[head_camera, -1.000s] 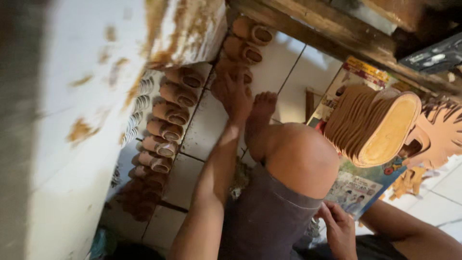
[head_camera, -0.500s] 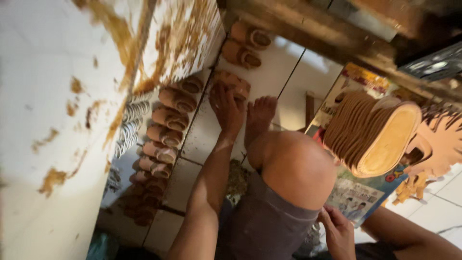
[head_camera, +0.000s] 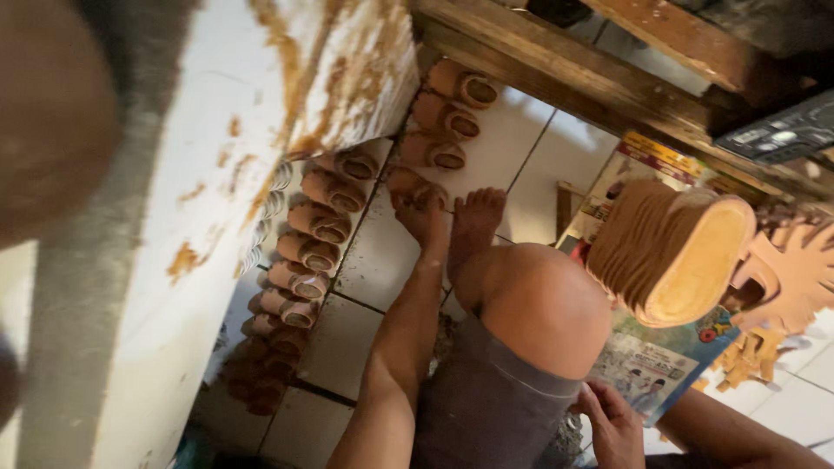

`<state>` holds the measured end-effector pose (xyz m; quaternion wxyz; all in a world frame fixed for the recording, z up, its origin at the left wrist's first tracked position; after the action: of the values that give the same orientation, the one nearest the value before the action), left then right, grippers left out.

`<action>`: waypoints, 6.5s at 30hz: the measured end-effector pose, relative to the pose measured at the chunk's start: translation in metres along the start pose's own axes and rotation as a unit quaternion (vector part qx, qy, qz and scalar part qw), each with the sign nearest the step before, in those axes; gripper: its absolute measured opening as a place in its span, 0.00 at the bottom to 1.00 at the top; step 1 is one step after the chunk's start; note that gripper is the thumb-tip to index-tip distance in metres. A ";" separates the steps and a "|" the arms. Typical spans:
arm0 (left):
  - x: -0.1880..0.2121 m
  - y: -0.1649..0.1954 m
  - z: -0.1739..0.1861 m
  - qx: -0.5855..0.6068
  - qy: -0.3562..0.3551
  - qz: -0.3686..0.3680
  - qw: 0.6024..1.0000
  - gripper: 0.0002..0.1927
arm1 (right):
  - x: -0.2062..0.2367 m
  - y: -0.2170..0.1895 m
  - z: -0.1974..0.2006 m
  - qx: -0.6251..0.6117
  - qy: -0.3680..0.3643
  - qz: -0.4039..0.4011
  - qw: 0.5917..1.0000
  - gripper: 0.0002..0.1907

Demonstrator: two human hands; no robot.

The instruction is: The person assembles a pair of wooden sandals by hand. They pick up a wooden sole and a star-shaped upper piece, then press the upper onto the sole to form a complete sandal. The person repeats this process for a second sandal.

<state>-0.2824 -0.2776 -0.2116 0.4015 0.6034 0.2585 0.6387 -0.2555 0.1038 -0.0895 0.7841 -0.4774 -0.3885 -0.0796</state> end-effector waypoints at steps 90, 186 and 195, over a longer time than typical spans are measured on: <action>0.360 0.179 -0.056 -0.416 -0.427 -0.792 0.130 0.26 | 0.126 -0.046 0.110 -0.643 0.066 0.087 0.758 0.27; 0.484 0.085 0.134 -0.020 -0.757 -0.055 0.651 0.62 | 0.264 -0.009 0.079 0.103 0.377 0.488 0.780 0.27; 0.469 0.093 0.134 -0.004 -0.724 0.090 0.684 0.59 | 0.254 -0.015 0.084 -0.283 0.045 0.480 0.829 0.49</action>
<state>-0.1465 0.0376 0.1468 0.4064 0.8968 -0.1708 0.0375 -0.1338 0.2260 0.1151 0.5706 -0.8007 -0.0351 0.1791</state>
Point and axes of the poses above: each hand's wrist, its own x-axis away from the middle knuckle, its own z-axis out of the back of the hand, y = z × x, the point moved 1 cm from there along -x, towards the middle knuckle, and after that the axes turned 5 degrees about z, right-handed, at the moved point
